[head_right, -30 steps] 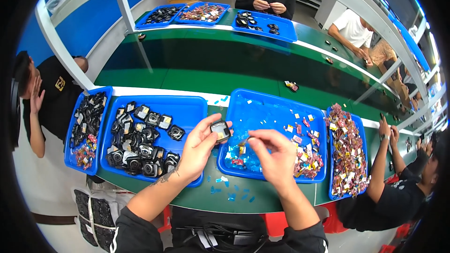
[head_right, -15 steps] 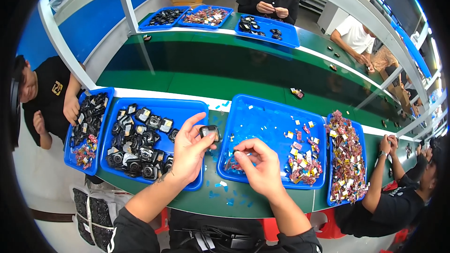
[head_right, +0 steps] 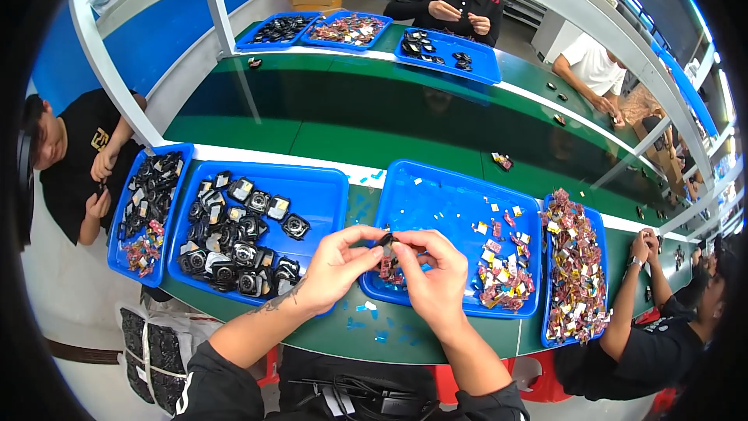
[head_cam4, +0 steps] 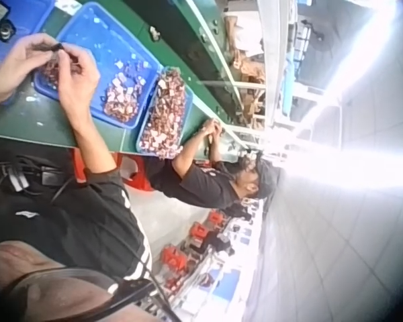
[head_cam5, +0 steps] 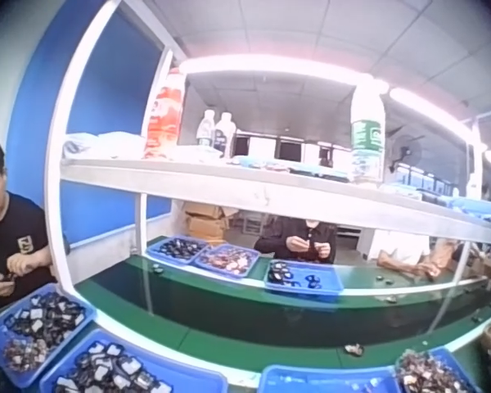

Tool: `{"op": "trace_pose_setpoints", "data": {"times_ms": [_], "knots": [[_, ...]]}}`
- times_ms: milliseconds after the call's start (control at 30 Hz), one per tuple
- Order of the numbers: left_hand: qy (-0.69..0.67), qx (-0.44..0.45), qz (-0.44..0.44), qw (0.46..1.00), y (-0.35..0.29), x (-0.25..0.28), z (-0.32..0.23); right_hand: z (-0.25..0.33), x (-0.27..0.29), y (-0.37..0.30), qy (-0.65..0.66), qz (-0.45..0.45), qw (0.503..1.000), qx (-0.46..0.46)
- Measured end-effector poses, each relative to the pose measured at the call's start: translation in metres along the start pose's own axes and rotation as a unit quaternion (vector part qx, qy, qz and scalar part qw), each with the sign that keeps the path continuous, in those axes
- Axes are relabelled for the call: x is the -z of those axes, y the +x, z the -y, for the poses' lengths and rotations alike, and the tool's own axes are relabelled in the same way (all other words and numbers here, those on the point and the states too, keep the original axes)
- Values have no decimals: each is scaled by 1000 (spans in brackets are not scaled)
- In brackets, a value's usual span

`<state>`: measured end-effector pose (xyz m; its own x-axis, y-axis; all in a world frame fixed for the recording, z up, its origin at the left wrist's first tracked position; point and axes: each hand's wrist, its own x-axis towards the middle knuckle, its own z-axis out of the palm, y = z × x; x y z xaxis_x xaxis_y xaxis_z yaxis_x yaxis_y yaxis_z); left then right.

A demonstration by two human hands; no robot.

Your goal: Assembling small electronic components into plastic housings at a production line.

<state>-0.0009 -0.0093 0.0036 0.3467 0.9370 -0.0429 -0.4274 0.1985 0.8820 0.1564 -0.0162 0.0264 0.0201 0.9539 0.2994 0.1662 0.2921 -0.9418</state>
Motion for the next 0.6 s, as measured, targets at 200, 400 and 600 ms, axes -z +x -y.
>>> {"op": "trace_pose_setpoints", "data": {"times_ms": [200,400,600], "knots": [[6,-38,-128,991,8,9,2,9,2,-6,31,3,999,-26],[-14,-26,-45,999,1,-1,2,4,-3,-5,-47,3,999,1],[3,-33,12,999,-5,-10,-2,13,-2,-6,-165,-21,982,86]]}}
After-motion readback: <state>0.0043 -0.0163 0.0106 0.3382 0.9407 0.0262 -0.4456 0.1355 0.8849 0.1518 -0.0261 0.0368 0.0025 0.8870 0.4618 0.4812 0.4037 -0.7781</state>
